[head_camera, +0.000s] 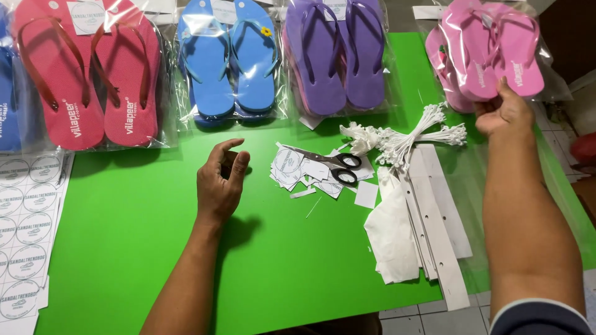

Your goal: Cleaning flip-flops with a cloth and placing them into plastic packaging bags.

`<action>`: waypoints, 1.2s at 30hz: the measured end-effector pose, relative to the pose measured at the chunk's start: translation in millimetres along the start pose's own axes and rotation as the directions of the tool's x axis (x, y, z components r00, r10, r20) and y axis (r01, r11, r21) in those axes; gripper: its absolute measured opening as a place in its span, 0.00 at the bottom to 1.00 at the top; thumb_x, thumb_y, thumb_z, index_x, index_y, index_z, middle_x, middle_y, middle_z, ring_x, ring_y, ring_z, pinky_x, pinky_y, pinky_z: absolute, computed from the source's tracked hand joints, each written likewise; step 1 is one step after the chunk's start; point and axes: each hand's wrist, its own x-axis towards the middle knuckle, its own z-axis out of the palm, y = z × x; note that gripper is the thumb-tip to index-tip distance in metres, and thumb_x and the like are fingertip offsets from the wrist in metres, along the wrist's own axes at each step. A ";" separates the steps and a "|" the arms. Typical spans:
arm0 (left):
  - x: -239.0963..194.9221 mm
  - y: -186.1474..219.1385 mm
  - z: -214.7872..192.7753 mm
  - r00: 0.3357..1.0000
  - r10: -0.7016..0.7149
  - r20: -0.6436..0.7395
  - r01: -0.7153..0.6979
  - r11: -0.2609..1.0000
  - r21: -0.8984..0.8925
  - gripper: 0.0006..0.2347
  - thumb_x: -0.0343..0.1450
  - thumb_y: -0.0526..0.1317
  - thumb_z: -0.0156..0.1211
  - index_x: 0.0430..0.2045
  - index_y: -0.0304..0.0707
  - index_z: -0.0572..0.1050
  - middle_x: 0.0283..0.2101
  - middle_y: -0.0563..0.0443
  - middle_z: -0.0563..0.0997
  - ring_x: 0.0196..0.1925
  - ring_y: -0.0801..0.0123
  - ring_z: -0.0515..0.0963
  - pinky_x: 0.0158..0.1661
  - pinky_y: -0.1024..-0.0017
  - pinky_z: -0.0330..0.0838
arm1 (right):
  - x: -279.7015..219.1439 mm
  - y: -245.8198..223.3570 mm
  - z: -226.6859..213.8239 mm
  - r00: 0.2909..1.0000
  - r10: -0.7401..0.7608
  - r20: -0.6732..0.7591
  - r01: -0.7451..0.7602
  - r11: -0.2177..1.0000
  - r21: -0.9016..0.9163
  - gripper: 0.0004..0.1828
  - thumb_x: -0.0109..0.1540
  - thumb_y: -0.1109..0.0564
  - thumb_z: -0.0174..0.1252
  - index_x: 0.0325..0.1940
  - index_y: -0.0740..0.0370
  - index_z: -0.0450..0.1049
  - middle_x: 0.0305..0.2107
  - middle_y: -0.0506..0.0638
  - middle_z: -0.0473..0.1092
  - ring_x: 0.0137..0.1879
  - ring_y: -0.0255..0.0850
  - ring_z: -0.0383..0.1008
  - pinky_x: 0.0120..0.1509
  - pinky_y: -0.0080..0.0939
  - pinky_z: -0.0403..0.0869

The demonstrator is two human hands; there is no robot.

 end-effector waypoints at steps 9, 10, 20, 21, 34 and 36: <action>1.4 -8.0 0.1 0.999 0.045 0.022 -0.045 0.999 -0.004 0.17 0.74 0.55 0.54 0.43 0.42 0.80 0.34 0.53 0.85 0.36 0.73 0.83 0.38 0.76 0.76 | 77.6 19.8 -29.7 0.942 -0.301 -0.148 0.163 0.797 -0.581 0.60 0.59 0.42 0.79 0.72 0.60 0.39 0.51 0.60 0.72 0.34 0.40 0.87 0.36 0.34 0.96; 1.0 -7.8 0.7 0.999 0.045 0.027 -0.045 0.999 -0.005 0.17 0.74 0.55 0.54 0.43 0.42 0.80 0.34 0.53 0.85 0.36 0.73 0.83 0.38 0.76 0.76 | 67.8 18.8 -31.5 0.941 -0.301 -0.153 0.161 0.798 -0.581 0.60 0.59 0.42 0.79 0.72 0.60 0.39 0.51 0.60 0.72 0.34 0.40 0.87 0.36 0.34 0.96; -0.2 -8.1 6.8 0.997 0.075 -0.024 -0.073 0.994 0.085 0.07 0.73 0.44 0.64 0.34 0.42 0.82 0.26 0.59 0.82 0.27 0.79 0.77 0.31 0.79 0.73 | -123.4 29.6 20.5 0.776 -0.455 0.435 0.630 0.545 -0.553 0.10 0.74 0.54 0.58 0.55 0.59 0.68 0.39 0.47 0.71 0.30 0.28 0.74 0.30 0.22 0.79; -0.3 -10.4 7.1 0.995 0.097 -0.022 -0.094 0.990 0.106 0.07 0.73 0.43 0.64 0.35 0.42 0.82 0.29 0.57 0.85 0.29 0.77 0.81 0.33 0.78 0.76 | -152.8 34.4 27.5 0.655 -0.401 0.641 0.746 0.478 -0.463 0.05 0.76 0.62 0.56 0.55 0.64 0.69 0.37 0.49 0.71 0.34 0.32 0.74 0.38 0.25 0.82; -4.3 -20.7 9.0 0.983 0.171 0.062 -0.181 0.952 0.245 0.05 0.74 0.43 0.64 0.36 0.46 0.82 0.27 0.52 0.82 0.32 0.61 0.80 0.38 0.63 0.78 | -297.8 240.7 29.7 0.235 -0.111 0.966 0.963 0.159 -0.216 0.10 0.63 0.57 0.64 0.49 0.56 0.78 0.26 0.53 0.75 0.33 0.47 0.78 0.39 0.46 0.78; -6.0 -24.5 10.6 0.974 0.213 0.079 -0.227 0.934 0.276 0.04 0.73 0.43 0.65 0.36 0.48 0.82 0.28 0.53 0.82 0.33 0.61 0.80 0.39 0.63 0.77 | -301.4 250.0 30.0 0.122 -0.122 0.985 0.993 0.008 -0.122 0.09 0.65 0.56 0.62 0.49 0.56 0.76 0.27 0.49 0.70 0.34 0.45 0.76 0.39 0.44 0.78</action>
